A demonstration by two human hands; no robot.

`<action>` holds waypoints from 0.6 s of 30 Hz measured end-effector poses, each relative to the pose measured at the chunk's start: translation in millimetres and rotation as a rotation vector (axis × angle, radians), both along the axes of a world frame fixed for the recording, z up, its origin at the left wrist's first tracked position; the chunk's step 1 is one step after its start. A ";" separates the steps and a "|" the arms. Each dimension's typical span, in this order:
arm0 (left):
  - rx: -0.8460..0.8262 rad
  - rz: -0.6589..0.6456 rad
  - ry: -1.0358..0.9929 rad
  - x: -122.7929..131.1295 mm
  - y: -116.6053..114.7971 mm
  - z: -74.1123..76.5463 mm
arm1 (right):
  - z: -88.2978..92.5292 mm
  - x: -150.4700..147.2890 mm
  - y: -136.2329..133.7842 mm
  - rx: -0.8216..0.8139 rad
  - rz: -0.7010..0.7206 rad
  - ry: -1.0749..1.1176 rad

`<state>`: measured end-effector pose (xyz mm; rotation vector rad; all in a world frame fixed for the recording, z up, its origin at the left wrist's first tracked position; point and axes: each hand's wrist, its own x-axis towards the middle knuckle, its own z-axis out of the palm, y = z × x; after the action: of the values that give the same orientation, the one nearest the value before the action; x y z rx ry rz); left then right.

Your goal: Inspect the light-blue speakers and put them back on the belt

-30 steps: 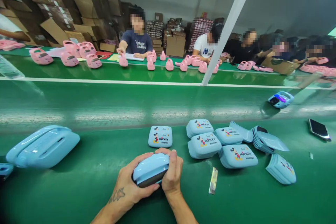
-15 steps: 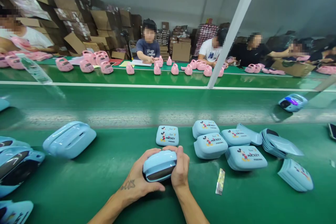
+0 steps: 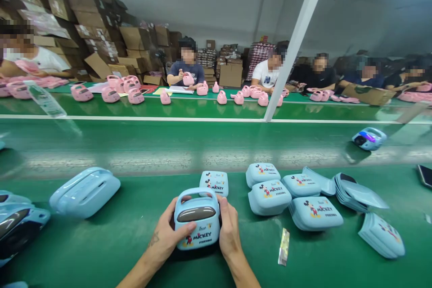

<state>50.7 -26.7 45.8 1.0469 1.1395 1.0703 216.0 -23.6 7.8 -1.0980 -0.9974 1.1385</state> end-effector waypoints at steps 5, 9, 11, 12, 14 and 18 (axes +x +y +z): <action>-0.111 0.199 -0.216 -6.8 6.4 2.7 | 0.0 -8.8 -2.3 0.029 -0.012 0.026; -0.040 0.490 -0.180 -29.3 39.8 6.5 | -5.5 -20.4 -3.9 0.067 -0.023 -0.161; 0.065 0.608 -0.106 -41.8 70.4 10.3 | -10.9 -26.4 -3.2 0.099 0.013 -0.272; 0.123 0.656 -0.061 -47.4 88.2 12.4 | -14.0 -29.1 -2.5 0.111 0.021 -0.312; 0.238 0.741 0.064 -56.9 125.1 15.7 | -20.8 -33.6 -0.4 0.126 0.011 -0.361; 0.333 0.836 0.366 -69.1 179.9 12.9 | -34.1 -38.9 6.0 0.144 0.000 -0.420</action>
<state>-18.5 153.2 58.7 1.0632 1.8197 1.8173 177.1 -17.7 -26.3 -1.2458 -1.3823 0.8347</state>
